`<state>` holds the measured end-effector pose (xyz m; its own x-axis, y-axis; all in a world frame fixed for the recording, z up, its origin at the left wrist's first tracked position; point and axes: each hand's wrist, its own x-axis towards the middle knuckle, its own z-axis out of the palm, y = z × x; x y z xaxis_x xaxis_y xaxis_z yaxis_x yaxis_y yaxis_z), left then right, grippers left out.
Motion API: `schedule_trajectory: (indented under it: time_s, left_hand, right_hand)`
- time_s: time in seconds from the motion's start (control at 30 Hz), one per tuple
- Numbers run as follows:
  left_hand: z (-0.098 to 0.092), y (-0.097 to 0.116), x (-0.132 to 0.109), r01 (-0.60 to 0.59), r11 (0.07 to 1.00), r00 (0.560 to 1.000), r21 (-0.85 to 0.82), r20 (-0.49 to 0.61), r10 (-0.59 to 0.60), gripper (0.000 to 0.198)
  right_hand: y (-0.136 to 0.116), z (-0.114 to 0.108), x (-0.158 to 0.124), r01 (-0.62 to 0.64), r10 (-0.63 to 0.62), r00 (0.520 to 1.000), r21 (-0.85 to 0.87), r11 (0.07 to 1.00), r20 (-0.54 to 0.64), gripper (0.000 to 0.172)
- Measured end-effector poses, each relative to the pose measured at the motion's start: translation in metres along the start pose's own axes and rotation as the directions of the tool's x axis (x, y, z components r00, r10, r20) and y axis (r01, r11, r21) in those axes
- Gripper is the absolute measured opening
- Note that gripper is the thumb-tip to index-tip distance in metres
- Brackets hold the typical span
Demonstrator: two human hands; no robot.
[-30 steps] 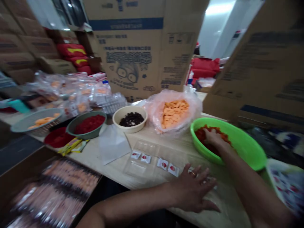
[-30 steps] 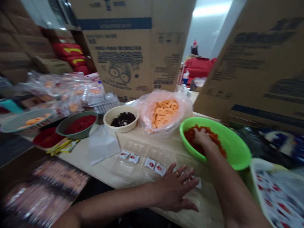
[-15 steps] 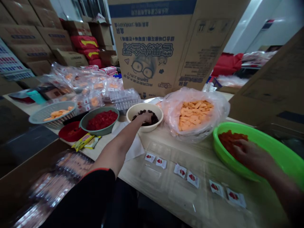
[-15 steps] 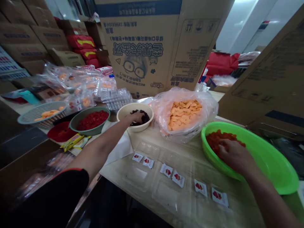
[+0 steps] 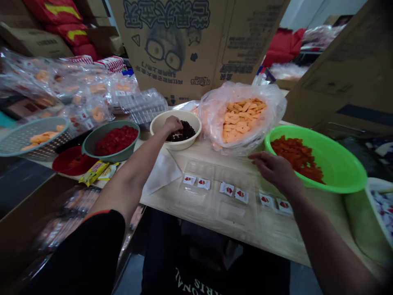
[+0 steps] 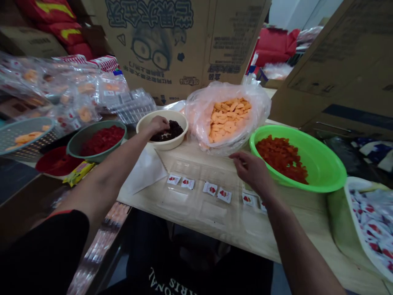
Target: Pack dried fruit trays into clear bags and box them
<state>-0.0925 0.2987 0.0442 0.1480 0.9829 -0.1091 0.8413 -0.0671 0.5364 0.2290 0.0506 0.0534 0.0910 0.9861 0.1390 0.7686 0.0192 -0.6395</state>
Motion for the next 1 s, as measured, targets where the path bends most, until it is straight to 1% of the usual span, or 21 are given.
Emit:
schedule_trajectory:
  time_s: [0.03,0.07,0.13,0.2,0.23,0.27,0.3,0.33,0.4,0.43,0.5,0.57,0.63,0.67,0.73,0.77,0.8,0.83,0.9,0.93,1.0]
  left_hand:
    - [0.000,0.004,-0.009,-0.022,0.999,1.000,-0.047,-0.018,0.022,0.017]
    - [0.002,0.008,-0.021,-0.052,0.993,0.998,-0.106,-0.025,0.050,0.018]
    - [0.016,0.020,-0.050,-0.114,0.947,0.992,-0.299,0.017,0.125,0.019]
    - [0.038,0.031,-0.085,-0.112,0.813,0.965,-0.571,0.134,0.227,0.019]
    - [0.049,0.036,-0.102,-0.072,0.738,0.941,-0.671,0.201,0.274,0.017]
    - [0.059,0.039,-0.118,-0.025,0.679,0.916,-0.734,0.255,0.309,0.016]
    - [0.067,0.040,-0.131,0.019,0.645,0.898,-0.764,0.296,0.325,0.015]
    - [0.073,0.040,-0.142,0.056,0.629,0.888,-0.776,0.326,0.323,0.013]
    - [0.077,0.035,-0.155,0.117,0.633,0.899,-0.765,0.352,0.259,0.009]
    - [0.077,0.032,-0.157,0.149,0.644,0.912,-0.750,0.356,0.203,0.007]
    - [0.073,0.025,-0.156,0.212,0.664,0.931,-0.717,0.354,0.085,0.005]
    - [0.069,0.020,-0.152,0.253,0.669,0.934,-0.699,0.357,0.020,0.007]
    - [0.066,0.020,-0.149,0.264,0.663,0.931,-0.700,0.365,0.014,0.008]
    - [0.066,0.023,-0.148,0.266,0.650,0.929,-0.712,0.370,0.025,0.006]
    - [0.070,0.032,-0.148,0.273,0.607,0.917,-0.746,0.393,0.070,0.003]
    - [0.073,0.040,-0.149,0.278,0.583,0.905,-0.763,0.412,0.108,0.006]
    - [0.078,0.049,-0.150,0.282,0.563,0.888,-0.777,0.433,0.153,0.010]
    - [0.083,0.060,-0.152,0.279,0.554,0.868,-0.784,0.453,0.204,0.014]
    - [0.095,0.083,-0.155,0.239,0.565,0.823,-0.790,0.474,0.314,0.016]
    - [0.102,0.095,-0.157,0.212,0.571,0.802,-0.793,0.475,0.362,0.015]
    - [0.114,0.115,-0.160,0.179,0.571,0.762,-0.801,0.480,0.434,0.013]
  right_hand:
    - [-0.007,0.010,0.000,-0.039,0.034,0.999,0.146,0.988,0.037,0.025]
    - [-0.014,0.021,0.001,-0.083,0.058,0.994,0.304,0.949,0.089,0.024]
    - [-0.031,0.044,0.005,-0.177,0.063,0.975,0.578,0.797,0.211,0.026]
    - [-0.047,0.064,0.010,-0.256,0.009,0.945,0.721,0.644,0.326,0.034]
    - [-0.053,0.073,0.013,-0.278,-0.029,0.928,0.744,0.608,0.371,0.034]
    - [-0.057,0.080,0.015,-0.282,-0.070,0.912,0.742,0.609,0.404,0.029]
    - [-0.060,0.086,0.017,-0.268,-0.106,0.896,0.715,0.646,0.431,0.022]
    - [-0.061,0.091,0.018,-0.232,-0.125,0.885,0.659,0.715,0.448,0.017]
    - [-0.060,0.099,0.017,-0.101,-0.104,0.891,0.418,0.903,0.442,0.018]
    - [-0.059,0.102,0.017,-0.032,-0.086,0.904,0.267,0.963,0.419,0.018]
    - [-0.056,0.106,0.015,0.071,-0.079,0.922,0.035,0.997,0.379,0.014]
    - [-0.053,0.106,0.016,0.135,-0.113,0.917,-0.031,0.990,0.382,0.015]
    - [-0.045,0.098,0.019,0.160,-0.136,0.916,-0.033,0.987,0.378,0.018]
    - [-0.039,0.092,0.021,0.142,-0.122,0.929,-0.032,0.989,0.350,0.021]
    - [-0.026,0.077,0.023,0.023,-0.028,0.968,0.024,0.999,0.251,0.025]
    - [-0.019,0.069,0.024,-0.056,0.033,0.976,0.097,0.994,0.217,0.025]
    - [-0.013,0.061,0.023,-0.121,0.076,0.972,0.197,0.973,0.221,0.026]
    - [-0.008,0.053,0.021,-0.168,0.085,0.961,0.309,0.936,0.265,0.027]
    - [-0.001,0.042,0.015,-0.213,0.023,0.932,0.492,0.844,0.363,0.027]
    - [0.001,0.038,0.012,-0.221,0.004,0.927,0.539,0.813,0.375,0.023]
    - [0.006,0.033,0.007,-0.219,0.039,0.947,0.553,0.804,0.318,0.018]
